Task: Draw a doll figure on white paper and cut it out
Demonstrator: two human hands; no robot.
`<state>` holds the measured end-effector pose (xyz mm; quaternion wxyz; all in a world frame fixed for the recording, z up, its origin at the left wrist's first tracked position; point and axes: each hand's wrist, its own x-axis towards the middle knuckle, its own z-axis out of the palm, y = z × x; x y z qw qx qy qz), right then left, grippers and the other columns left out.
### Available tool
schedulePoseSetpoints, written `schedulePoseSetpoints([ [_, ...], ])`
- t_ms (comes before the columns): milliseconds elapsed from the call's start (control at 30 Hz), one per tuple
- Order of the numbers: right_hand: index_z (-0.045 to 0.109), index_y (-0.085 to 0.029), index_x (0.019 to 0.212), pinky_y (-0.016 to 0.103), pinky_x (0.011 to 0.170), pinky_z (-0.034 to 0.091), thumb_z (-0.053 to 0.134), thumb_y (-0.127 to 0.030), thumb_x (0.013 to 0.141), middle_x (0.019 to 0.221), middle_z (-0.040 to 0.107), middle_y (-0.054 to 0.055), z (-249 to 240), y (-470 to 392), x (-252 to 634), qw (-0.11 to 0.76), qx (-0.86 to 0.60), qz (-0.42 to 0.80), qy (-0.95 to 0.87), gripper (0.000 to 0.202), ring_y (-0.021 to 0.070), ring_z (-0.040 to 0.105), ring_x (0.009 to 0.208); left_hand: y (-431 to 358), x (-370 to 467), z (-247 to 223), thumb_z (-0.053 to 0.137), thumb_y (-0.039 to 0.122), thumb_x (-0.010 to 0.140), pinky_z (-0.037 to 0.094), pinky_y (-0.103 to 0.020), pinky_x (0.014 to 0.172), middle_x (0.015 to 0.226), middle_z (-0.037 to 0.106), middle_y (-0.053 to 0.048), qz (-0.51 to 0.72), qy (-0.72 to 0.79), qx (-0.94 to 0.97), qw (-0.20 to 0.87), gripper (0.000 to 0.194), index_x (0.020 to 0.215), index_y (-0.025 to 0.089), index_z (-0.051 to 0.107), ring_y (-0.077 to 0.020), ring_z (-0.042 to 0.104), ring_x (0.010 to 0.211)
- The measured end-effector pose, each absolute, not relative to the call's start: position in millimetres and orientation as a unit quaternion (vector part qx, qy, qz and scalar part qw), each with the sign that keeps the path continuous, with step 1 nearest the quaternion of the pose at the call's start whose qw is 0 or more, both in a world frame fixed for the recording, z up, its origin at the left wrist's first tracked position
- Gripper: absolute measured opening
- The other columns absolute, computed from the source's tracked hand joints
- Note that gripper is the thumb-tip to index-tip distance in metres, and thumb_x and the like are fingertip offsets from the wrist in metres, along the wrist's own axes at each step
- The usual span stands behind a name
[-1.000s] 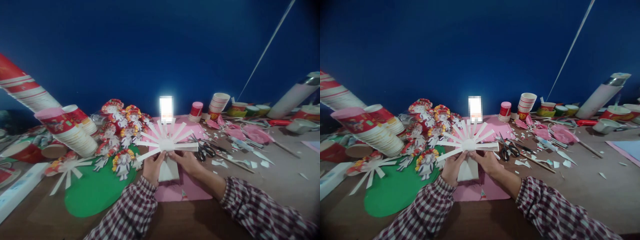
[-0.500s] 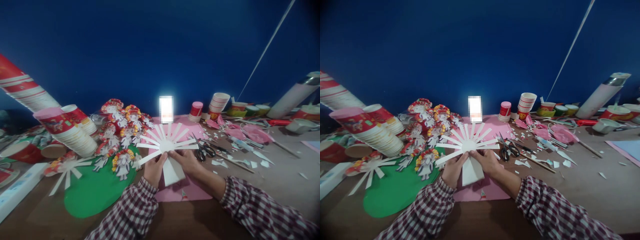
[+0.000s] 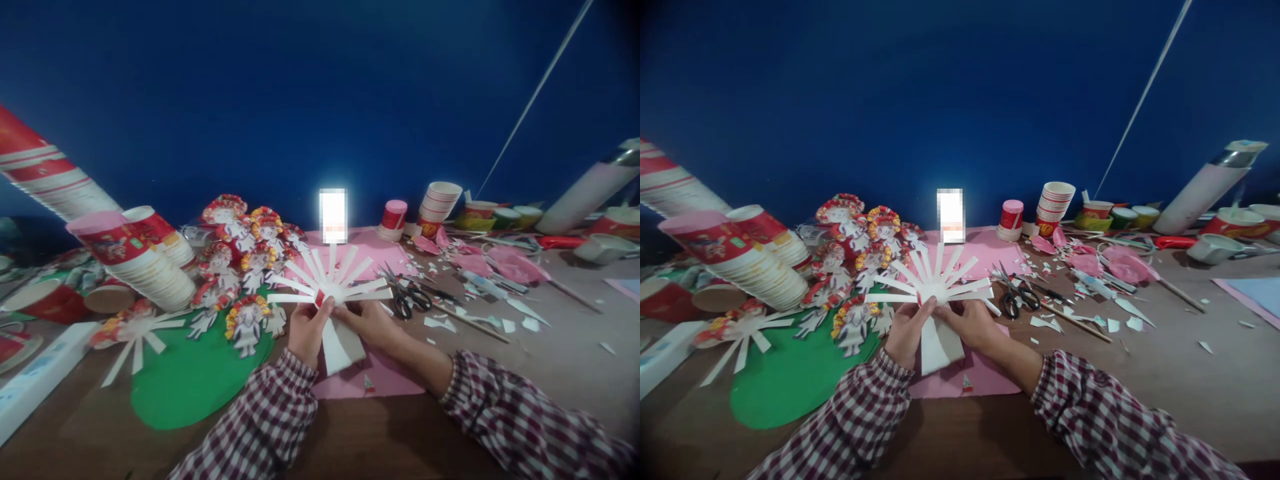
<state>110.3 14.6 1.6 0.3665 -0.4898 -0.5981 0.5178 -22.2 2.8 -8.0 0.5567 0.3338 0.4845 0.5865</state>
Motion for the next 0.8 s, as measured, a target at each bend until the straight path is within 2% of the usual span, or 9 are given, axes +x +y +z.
schedulePoseSetpoints([
  [100,0.074,-0.016,0.081,0.028,0.060,0.044,0.063,-0.049,0.076,0.075,0.072,0.007,2.0,14.5,112.1,0.340,-0.564,0.447,-0.605,0.035,0.0231,0.063,0.074,0.7,-24.4,-5.9,0.073,0.047,0.067,0.051,-0.029,0.067,0.073,0.070,-0.006,0.593,0.507,0.338,0.527,0.040,0.087,0.013,0.068,-0.0200,0.066,0.073],
  [233,0.073,-0.016,0.093,0.028,0.061,0.046,0.056,-0.051,0.080,0.083,0.073,0.007,-3.6,17.2,112.1,0.388,-0.528,0.472,-0.590,0.041,0.0225,0.063,0.076,-0.1,-26.8,-4.7,0.071,0.048,0.069,0.050,-0.026,0.069,0.081,0.071,-0.006,0.576,0.539,0.370,0.490,0.037,0.085,0.015,0.069,-0.0195,0.065,0.078],
  [367,0.072,-0.013,0.084,0.026,0.053,0.043,0.057,-0.050,0.079,0.074,0.071,0.007,-6.1,18.1,110.2,0.386,-0.539,0.489,-0.567,0.040,0.0197,0.061,0.066,1.7,-27.9,-12.2,0.065,0.054,0.073,0.050,-0.027,0.070,0.084,0.071,-0.008,0.567,0.530,0.370,0.511,0.044,0.091,0.014,0.069,-0.0205,0.065,0.080],
  [467,0.070,-0.013,0.079,0.025,0.053,0.043,0.056,-0.047,0.080,0.074,0.070,0.006,-2.4,16.4,110.0,0.375,-0.527,0.477,-0.595,0.037,0.0191,0.061,0.068,3.2,-28.2,-17.1,0.069,0.053,0.070,0.051,-0.030,0.069,0.081,0.072,-0.009,0.537,0.525,0.393,0.531,0.047,0.094,0.013,0.069,-0.0217,0.066,0.076],
  [633,0.070,-0.012,0.082,0.025,0.057,0.045,0.058,-0.043,0.079,0.077,0.070,0.007,1.4,14.6,109.5,0.369,-0.478,0.517,-0.607,0.034,0.0192,0.061,0.070,5.1,-29.8,-14.4,0.073,0.047,0.067,0.052,-0.030,0.071,0.082,0.073,-0.008,0.546,0.530,0.402,0.509,0.037,0.083,0.014,0.071,-0.0238,0.066,0.081],
  [800,0.069,-0.012,0.081,0.023,0.052,0.042,0.056,-0.043,0.080,0.074,0.068,0.005,2.0,13.8,108.7,0.343,-0.452,0.543,-0.619,0.033,0.0150,0.057,0.061,4.2,-27.0,-11.4,0.077,0.047,0.063,0.053,-0.032,0.063,0.077,0.072,-0.008,0.539,0.513,0.347,0.571,0.043,0.089,0.013,0.070,-0.0227,0.067,0.068],
])
